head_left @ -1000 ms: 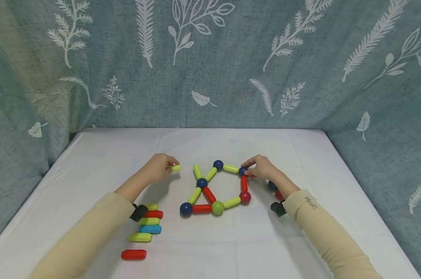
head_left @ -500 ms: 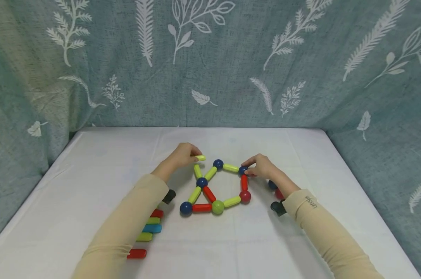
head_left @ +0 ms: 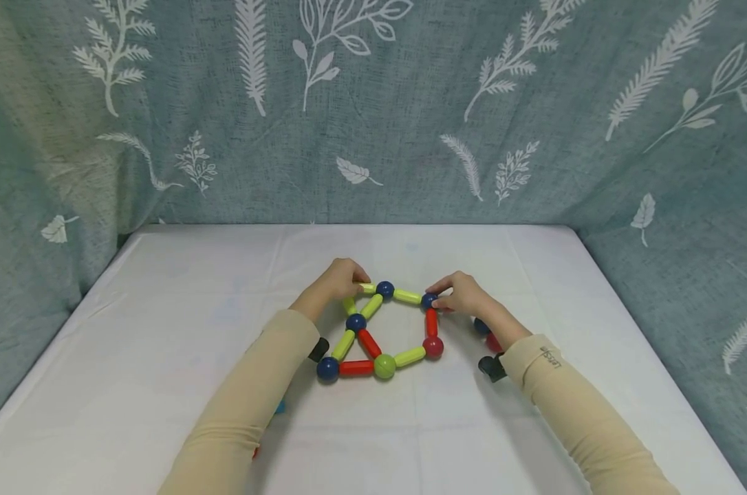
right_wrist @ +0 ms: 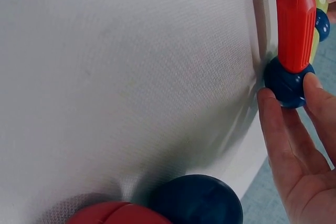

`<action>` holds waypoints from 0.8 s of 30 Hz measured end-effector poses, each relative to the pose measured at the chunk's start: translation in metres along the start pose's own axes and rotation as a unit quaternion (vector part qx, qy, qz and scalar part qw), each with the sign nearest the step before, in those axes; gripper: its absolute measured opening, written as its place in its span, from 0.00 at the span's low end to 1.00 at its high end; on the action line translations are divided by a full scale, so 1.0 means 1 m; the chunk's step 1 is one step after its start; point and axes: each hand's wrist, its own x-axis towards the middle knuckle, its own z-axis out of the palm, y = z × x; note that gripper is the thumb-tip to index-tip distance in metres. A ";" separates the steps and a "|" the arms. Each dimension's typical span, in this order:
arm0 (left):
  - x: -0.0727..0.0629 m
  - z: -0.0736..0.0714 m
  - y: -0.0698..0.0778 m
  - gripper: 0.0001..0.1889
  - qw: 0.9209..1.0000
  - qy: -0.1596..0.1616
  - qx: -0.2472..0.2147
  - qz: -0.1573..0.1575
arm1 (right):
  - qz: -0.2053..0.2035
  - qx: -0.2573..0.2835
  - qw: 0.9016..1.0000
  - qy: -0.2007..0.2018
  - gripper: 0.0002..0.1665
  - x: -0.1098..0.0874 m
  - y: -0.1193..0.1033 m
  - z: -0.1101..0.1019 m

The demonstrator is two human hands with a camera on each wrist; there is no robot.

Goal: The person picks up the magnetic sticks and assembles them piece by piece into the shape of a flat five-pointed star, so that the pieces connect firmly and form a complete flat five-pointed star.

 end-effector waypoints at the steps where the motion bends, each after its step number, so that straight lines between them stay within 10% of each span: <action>1: 0.000 0.001 0.000 0.11 1.000 0.001 -0.002 -0.003 | 0.002 0.000 1.000 0.000 0.17 0.000 0.000 0.000; 11: -0.007 -0.005 0.000 0.13 1.000 0.021 -0.008 -0.003 | 0.007 0.002 1.000 -0.002 0.17 0.002 0.000 0.002; 24: -0.061 -0.019 -0.011 0.11 0.995 0.063 0.015 0.070 | 0.001 0.014 1.000 0.000 0.18 0.000 0.002 0.002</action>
